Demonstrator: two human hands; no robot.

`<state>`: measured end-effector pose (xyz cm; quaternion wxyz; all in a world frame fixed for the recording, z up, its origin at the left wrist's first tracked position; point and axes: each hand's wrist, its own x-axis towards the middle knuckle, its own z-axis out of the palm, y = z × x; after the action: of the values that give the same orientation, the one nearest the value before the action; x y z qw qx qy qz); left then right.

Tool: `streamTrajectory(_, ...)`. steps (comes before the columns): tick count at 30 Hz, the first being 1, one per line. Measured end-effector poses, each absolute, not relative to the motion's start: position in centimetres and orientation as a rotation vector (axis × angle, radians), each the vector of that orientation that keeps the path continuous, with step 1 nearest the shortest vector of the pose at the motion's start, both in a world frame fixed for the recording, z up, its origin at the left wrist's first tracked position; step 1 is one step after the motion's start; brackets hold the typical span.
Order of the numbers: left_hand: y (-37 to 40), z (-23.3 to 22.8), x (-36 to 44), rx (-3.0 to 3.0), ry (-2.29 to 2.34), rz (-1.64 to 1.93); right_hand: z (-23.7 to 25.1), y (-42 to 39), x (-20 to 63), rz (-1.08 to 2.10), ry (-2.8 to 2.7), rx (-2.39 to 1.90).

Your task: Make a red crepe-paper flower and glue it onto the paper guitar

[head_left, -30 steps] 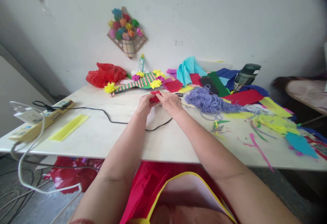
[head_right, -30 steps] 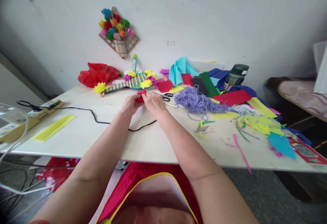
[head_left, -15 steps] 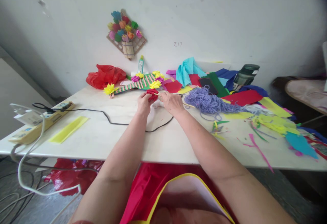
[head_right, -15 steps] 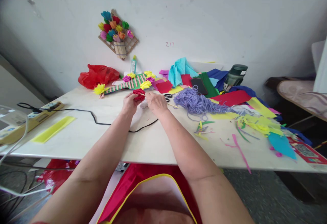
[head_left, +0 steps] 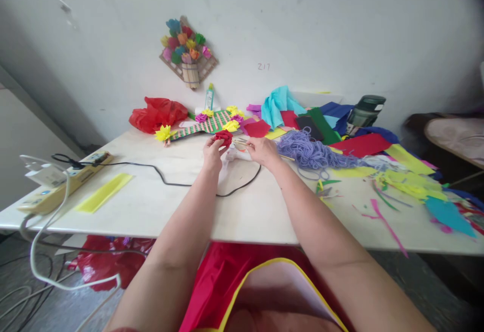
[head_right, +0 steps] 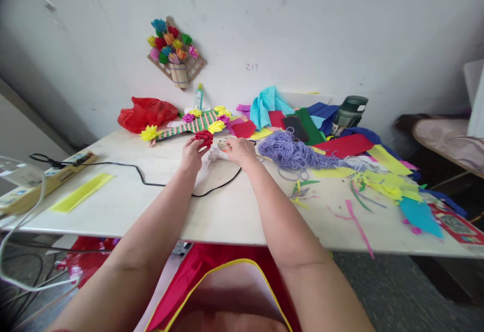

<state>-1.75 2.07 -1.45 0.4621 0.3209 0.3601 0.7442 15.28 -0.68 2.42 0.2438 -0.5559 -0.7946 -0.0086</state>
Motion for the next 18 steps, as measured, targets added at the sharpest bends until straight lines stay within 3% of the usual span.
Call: streamTrajectory(18, 1.4, -1.4, -0.8, 0.813, 0.881, 1.700, 1.7, 1.1, 15.7, 0.755, -1.632, -1.263)
